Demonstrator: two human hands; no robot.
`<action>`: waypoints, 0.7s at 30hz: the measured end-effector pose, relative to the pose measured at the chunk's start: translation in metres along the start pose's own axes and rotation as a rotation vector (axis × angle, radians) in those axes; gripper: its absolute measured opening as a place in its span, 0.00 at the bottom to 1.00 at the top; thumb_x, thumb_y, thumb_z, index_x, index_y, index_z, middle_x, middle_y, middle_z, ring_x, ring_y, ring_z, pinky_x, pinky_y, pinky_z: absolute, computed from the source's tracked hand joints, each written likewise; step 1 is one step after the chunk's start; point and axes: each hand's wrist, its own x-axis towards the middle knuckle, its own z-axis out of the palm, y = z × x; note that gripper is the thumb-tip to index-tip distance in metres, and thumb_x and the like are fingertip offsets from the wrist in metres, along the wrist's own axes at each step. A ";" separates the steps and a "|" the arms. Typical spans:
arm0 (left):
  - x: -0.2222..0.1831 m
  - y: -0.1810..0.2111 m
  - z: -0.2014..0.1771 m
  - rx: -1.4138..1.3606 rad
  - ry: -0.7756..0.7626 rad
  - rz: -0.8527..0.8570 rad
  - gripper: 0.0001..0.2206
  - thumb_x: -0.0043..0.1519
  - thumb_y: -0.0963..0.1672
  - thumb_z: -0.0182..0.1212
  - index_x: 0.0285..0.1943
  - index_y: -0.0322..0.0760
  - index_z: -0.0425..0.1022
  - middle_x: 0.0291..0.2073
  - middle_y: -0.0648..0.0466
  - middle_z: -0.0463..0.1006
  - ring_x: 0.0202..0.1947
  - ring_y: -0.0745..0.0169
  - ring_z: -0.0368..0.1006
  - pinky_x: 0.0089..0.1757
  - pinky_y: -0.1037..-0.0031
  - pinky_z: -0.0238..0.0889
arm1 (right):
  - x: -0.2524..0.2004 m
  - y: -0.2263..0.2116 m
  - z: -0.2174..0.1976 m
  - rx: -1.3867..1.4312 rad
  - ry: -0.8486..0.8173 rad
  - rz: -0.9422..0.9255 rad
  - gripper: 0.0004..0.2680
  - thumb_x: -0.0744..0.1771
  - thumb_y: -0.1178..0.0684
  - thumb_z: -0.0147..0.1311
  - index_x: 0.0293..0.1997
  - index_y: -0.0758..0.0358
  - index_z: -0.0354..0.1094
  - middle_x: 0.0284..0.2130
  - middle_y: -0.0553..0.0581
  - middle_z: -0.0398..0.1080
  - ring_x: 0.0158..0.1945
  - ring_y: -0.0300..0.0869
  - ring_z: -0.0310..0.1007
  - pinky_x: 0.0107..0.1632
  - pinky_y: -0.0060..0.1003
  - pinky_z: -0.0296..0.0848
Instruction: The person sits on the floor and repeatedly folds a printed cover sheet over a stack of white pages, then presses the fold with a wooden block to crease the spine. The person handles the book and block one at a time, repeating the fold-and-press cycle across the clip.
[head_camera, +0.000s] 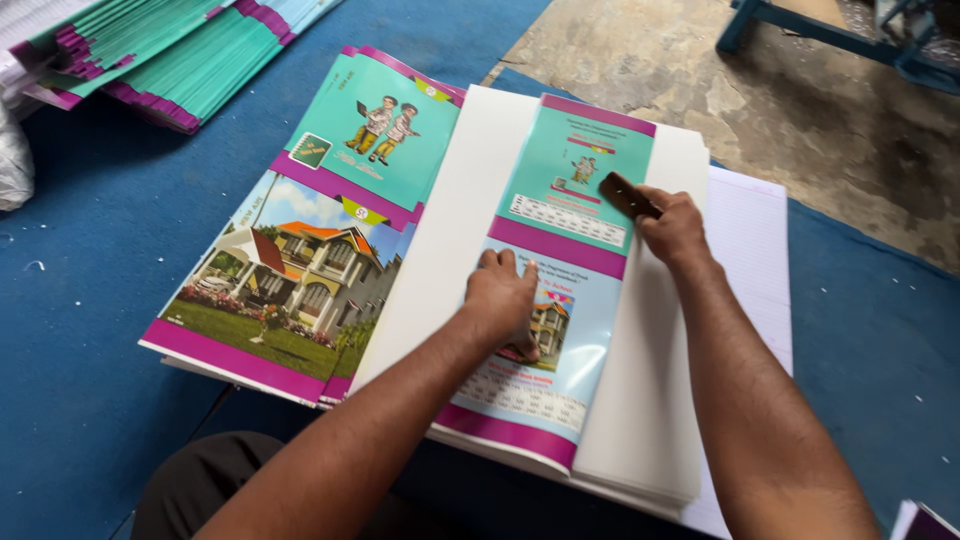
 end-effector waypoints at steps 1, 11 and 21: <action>0.000 0.001 0.000 -0.013 -0.023 -0.010 0.67 0.31 0.63 0.83 0.79 0.35 0.49 0.63 0.39 0.61 0.64 0.38 0.55 0.57 0.62 0.65 | -0.005 0.002 0.001 -0.001 -0.003 -0.021 0.20 0.64 0.60 0.57 0.64 0.47 0.70 0.50 0.64 0.69 0.53 0.53 0.74 0.59 0.43 0.72; -0.002 0.002 -0.004 -0.095 -0.053 -0.078 0.66 0.32 0.61 0.84 0.80 0.42 0.48 0.66 0.42 0.58 0.68 0.41 0.51 0.57 0.61 0.67 | -0.069 -0.007 -0.006 -0.004 -0.078 -0.073 0.19 0.65 0.59 0.55 0.64 0.48 0.71 0.48 0.63 0.70 0.54 0.53 0.72 0.60 0.45 0.70; -0.002 0.003 -0.001 -0.143 -0.057 -0.116 0.66 0.32 0.60 0.85 0.81 0.47 0.46 0.69 0.43 0.56 0.70 0.41 0.49 0.60 0.61 0.65 | -0.141 -0.014 -0.017 0.080 -0.188 -0.127 0.20 0.64 0.60 0.55 0.63 0.45 0.71 0.46 0.59 0.70 0.49 0.49 0.74 0.57 0.42 0.72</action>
